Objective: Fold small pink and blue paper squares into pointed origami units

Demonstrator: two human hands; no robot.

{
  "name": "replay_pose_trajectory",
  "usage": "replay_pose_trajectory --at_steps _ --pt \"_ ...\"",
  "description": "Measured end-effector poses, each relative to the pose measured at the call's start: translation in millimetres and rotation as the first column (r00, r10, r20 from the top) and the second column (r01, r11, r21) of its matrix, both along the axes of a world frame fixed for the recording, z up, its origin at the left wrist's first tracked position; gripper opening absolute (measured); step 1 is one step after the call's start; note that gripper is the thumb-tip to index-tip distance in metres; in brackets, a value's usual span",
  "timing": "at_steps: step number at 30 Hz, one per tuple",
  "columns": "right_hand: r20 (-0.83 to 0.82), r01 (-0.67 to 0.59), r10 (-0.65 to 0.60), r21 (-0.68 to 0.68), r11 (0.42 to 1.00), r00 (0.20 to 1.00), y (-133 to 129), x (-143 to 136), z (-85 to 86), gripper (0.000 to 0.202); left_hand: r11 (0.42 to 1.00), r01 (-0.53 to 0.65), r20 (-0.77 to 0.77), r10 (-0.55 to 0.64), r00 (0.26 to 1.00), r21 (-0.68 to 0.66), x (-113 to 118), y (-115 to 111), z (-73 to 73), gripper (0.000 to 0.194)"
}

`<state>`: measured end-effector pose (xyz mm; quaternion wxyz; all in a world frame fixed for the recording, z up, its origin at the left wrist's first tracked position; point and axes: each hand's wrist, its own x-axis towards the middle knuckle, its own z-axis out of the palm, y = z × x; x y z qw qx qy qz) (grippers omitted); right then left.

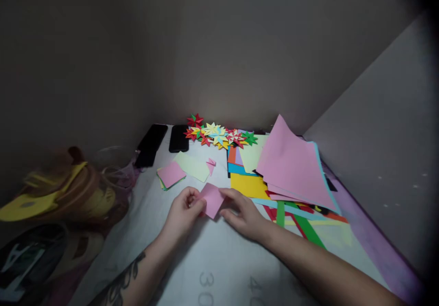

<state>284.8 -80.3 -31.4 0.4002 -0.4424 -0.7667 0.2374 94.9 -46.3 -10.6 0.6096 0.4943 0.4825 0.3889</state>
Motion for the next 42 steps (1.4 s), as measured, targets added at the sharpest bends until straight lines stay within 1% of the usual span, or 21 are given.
replay_pose_trajectory --at_steps 2,3,5,8,11,14,16,18,20,24,28,30,32,34,36,38,40,42 --pt "0.031 -0.054 0.053 0.031 0.998 0.998 -0.6 -2.4 1.8 0.045 0.993 0.015 0.083 -0.005 0.997 -0.116 3.3 -3.1 -1.6 0.022" --pt "0.053 -0.06 0.057 0.053 0.997 0.997 -0.5 -3.2 2.5 0.042 0.984 0.019 0.117 0.001 0.993 -0.175 4.1 -4.2 -1.2 0.023" --pt "0.075 -0.033 0.026 0.095 0.995 0.997 0.3 -3.9 3.0 0.034 0.963 0.039 0.157 0.003 0.988 -0.268 4.7 -5.8 0.9 0.026" --pt "0.05 0.006 -0.012 0.123 0.992 0.999 1.7 -2.5 2.1 0.022 0.945 0.103 0.199 -0.041 0.979 -0.312 4.3 -5.9 4.3 0.028" --pt "0.005 -0.033 0.033 0.099 0.995 0.999 1.9 0.0 1.4 0.02 0.956 0.102 0.218 -0.041 0.975 -0.275 2.3 -3.2 4.8 0.031" --pt "-0.033 -0.09 0.091 0.044 0.995 0.995 1.0 1.0 2.6 0.023 0.969 0.075 0.182 -0.032 0.983 -0.234 -0.6 0.5 2.2 0.035" --pt "-0.057 -0.065 0.067 0.036 0.997 0.996 0.2 0.6 3.7 0.024 0.977 0.064 0.148 -0.034 0.988 -0.203 -2.0 1.9 -0.1 0.029" --pt "-0.077 -0.011 0.014 0.04 0.999 0.997 -0.4 -0.1 4.6 0.023 0.983 0.047 0.127 -0.025 0.992 -0.177 -2.5 1.9 -1.6 0.024" --pt "-0.09 0.019 -0.015 0.042 0.999 0.996 -0.6 -0.4 5.5 0.02 0.984 0.034 0.132 -0.01 0.991 -0.177 -2.1 0.7 -1.8 0.024" --pt "-0.114 0.061 -0.059 0.019 0.998 0.992 -0.6 -0.1 7.0 0.018 0.976 0.027 0.184 0.014 0.983 -0.217 -0.4 -2.0 -0.4 0.026" --pt "-0.09 0.022 -0.02 0.018 1.0 0.996 -0.8 -0.3 6.5 0.027 0.971 -0.006 0.207 0.057 0.977 -0.238 0.6 -2.7 -0.7 0.028" --pt "-0.09 0.004 -0.004 0.002 1.0 0.996 -0.4 -0.2 6.0 0.027 0.97 -0.011 0.216 0.065 0.974 -0.242 0.6 -3.0 -0.7 0.029" --pt "-0.134 0.007 -0.014 -0.057 0.998 0.991 1.1 -0.2 5.8 0.022 0.972 -0.002 0.223 0.056 0.973 -0.236 0.6 -3.9 0.2 0.029" --pt "-0.225 0.01 -0.045 -0.155 0.988 0.973 3.3 -0.5 5.7 0.013 0.975 0.015 0.225 0.036 0.974 -0.223 0.8 -4.9 1.5 0.028" --pt "-0.359 0.002 -0.102 -0.269 0.963 0.928 6.0 -1.6 5.0 0.003 0.977 0.048 0.217 -0.002 0.976 -0.209 1.5 -5.5 2.3 0.028" --pt "-0.488 -0.017 -0.173 -0.36 0.933 0.855 8.2 -3.0 4.1 0.01 0.98 0.068 0.205 -0.029 0.978 -0.186 1.9 -5.4 2.4 0.026" --pt "-0.532 -0.012 -0.233 -0.417 0.909 0.814 9.3 -4.6 3.9 0.016 0.994 0.039 0.171 -0.021 0.985 -0.103 1.3 -4.9 2.1 0.022" --pt "-0.514 0.005 -0.266 -0.453 0.891 0.815 9.1 -6.1 4.9 0.017 0.997 0.02 0.082 -0.026 0.996 0.074 -0.6 -4.5 2.2 0.019"
